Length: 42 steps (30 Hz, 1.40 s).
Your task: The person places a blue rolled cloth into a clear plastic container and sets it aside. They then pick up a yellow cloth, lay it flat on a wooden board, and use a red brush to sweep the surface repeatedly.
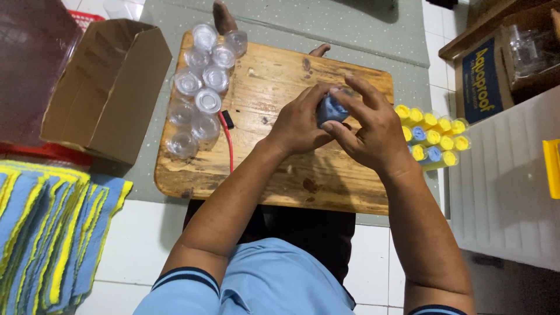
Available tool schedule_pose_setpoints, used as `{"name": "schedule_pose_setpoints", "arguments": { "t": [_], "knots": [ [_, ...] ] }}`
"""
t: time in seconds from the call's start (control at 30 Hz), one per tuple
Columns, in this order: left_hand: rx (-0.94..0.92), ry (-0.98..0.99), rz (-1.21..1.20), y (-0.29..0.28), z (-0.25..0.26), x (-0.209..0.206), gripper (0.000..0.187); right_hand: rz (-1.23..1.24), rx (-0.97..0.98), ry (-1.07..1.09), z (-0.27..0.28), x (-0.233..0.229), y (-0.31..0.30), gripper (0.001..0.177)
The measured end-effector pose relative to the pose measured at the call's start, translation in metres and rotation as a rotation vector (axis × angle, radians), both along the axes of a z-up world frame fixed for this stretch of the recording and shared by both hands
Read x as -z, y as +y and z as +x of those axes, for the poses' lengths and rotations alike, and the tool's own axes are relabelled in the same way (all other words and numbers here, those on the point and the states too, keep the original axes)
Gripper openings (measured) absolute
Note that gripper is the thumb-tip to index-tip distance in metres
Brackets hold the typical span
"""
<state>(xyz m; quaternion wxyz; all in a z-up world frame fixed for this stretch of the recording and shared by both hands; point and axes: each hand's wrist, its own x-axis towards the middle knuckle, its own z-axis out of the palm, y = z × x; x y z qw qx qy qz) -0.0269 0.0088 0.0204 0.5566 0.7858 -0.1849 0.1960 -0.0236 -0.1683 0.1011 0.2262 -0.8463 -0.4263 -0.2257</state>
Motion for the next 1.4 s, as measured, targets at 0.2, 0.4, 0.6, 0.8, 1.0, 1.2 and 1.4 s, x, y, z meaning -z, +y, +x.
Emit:
{"name": "schedule_pose_setpoints", "arguments": {
  "t": [0.2, 0.4, 0.6, 0.8, 1.0, 1.2, 1.4],
  "knots": [
    [-0.004, 0.037, 0.030, 0.001, -0.004, 0.003, 0.080, 0.077, -0.053, 0.049, 0.006, 0.010, -0.010, 0.045],
    [0.066, 0.121, 0.083, 0.014, -0.022, -0.006, 0.112, 0.095, -0.054, -0.050, -0.007, -0.004, 0.002, 0.041],
    [-0.101, -0.233, 0.227, 0.043, -0.069, -0.009, 0.073, 0.065, 0.019, -0.118, -0.031, -0.009, 0.019, 0.037],
    [-0.626, -0.153, 0.426, 0.152, -0.161, 0.004, 0.066, 0.107, -0.194, -0.086, -0.079, -0.002, 0.069, 0.016],
    [-0.857, 0.105, 0.404, 0.197, -0.158, 0.074, 0.113, 0.076, -0.411, -0.047, -0.077, 0.050, 0.179, 0.006],
    [-0.815, 0.230, 0.338, 0.197, -0.142, 0.093, 0.094, -0.059, -0.377, -0.148, -0.056, 0.069, 0.224, 0.010],
    [-0.782, 0.295, 0.259, 0.196, -0.141, 0.091, 0.071, -0.166, -0.418, -0.083, -0.042, 0.083, 0.231, 0.005]
  ]
}}
